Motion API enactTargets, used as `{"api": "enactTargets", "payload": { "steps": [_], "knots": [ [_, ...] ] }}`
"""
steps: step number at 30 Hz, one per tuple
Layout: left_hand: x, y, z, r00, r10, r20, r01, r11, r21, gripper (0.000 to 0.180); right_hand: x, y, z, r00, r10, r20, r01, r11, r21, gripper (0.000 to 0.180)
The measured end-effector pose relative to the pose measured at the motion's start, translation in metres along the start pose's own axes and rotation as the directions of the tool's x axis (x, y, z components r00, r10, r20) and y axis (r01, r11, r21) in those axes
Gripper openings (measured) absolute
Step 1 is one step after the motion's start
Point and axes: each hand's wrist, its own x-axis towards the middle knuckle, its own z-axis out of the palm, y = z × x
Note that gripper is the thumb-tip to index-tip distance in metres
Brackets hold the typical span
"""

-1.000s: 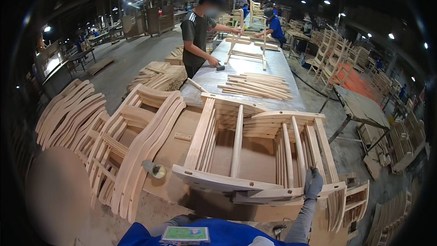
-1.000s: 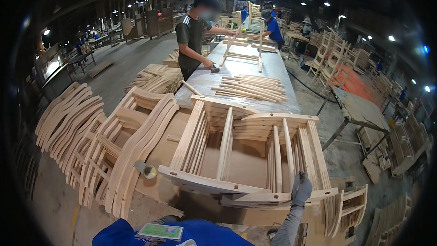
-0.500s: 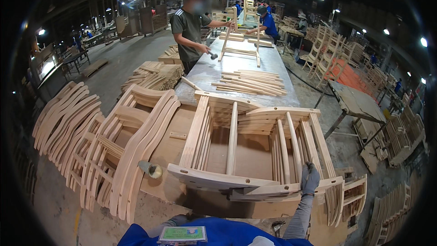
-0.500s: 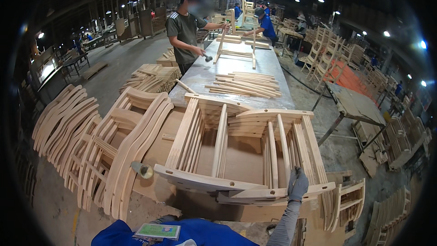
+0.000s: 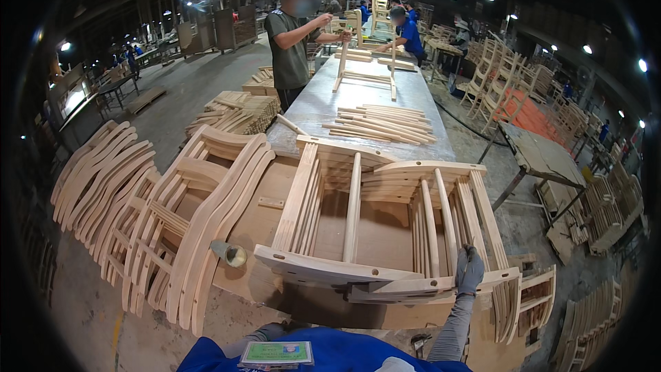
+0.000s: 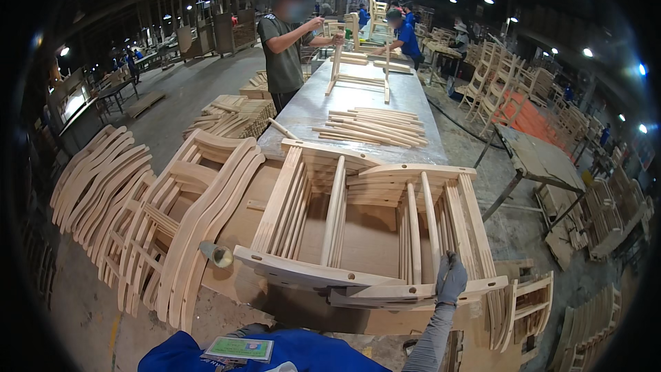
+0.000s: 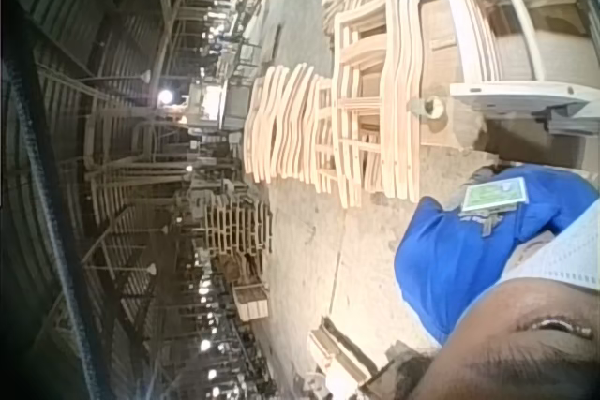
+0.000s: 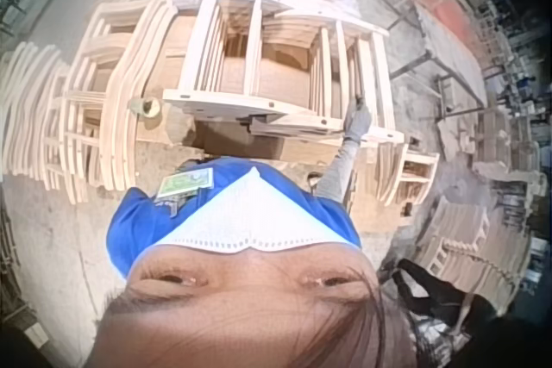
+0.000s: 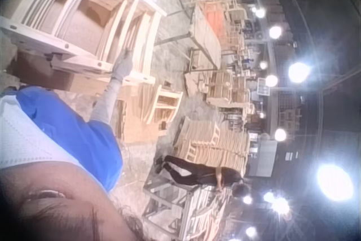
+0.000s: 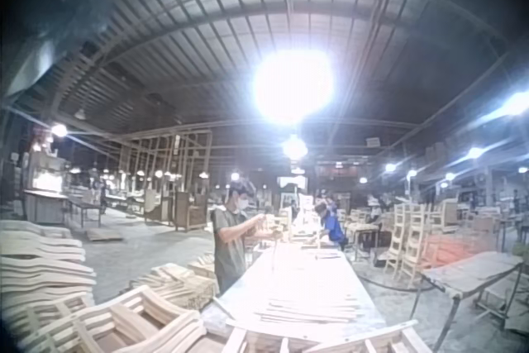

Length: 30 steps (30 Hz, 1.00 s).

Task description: The person applies glue to wooden chair frames using a brush and a small container. They repeatedly dip the brush into the container and spread glue along joints and edges of multiple frames, then place the frames onto a stack.

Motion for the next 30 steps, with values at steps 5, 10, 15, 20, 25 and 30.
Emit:
{"api": "enactTargets", "payload": {
  "steps": [5, 10, 15, 20, 25, 30],
  "knots": [
    [-0.002, -0.003, 0.006, 1.0, -0.006, -0.008, 0.006, 1.0, 0.0, 0.079, -0.001, -0.005, 0.0, 1.0, -0.01, 0.004, 0.01, 1.0, 0.002, 0.025],
    [0.002, -0.002, 0.009, 1.0, 0.007, 0.001, -0.007, 1.0, 0.004, 0.08, -0.002, -0.004, -0.001, 0.996, -0.058, -0.064, 0.059, 0.998, 0.015, 0.02],
    [-0.001, -0.004, 0.01, 1.0, 0.003, 0.002, -0.003, 1.0, 0.006, 0.081, -0.001, -0.006, -0.003, 1.0, 0.008, 0.003, -0.008, 0.999, 0.043, 0.024],
    [-0.002, -0.004, 0.01, 1.0, 0.003, 0.004, -0.003, 1.0, 0.008, 0.083, -0.001, -0.006, -0.003, 1.0, 0.013, 0.005, -0.013, 0.999, 0.036, 0.024],
    [0.0, -0.003, 0.009, 1.0, 0.013, 0.006, -0.013, 1.0, 0.012, 0.084, 0.0, 0.0, -0.004, 1.0, 0.015, 0.0, -0.015, 0.998, 0.062, 0.024],
    [-0.001, -0.004, 0.009, 1.0, 0.007, 0.01, -0.007, 1.0, 0.01, 0.085, -0.002, -0.01, -0.006, 1.0, 0.015, 0.001, -0.015, 0.998, 0.06, 0.023]
  ]
}}
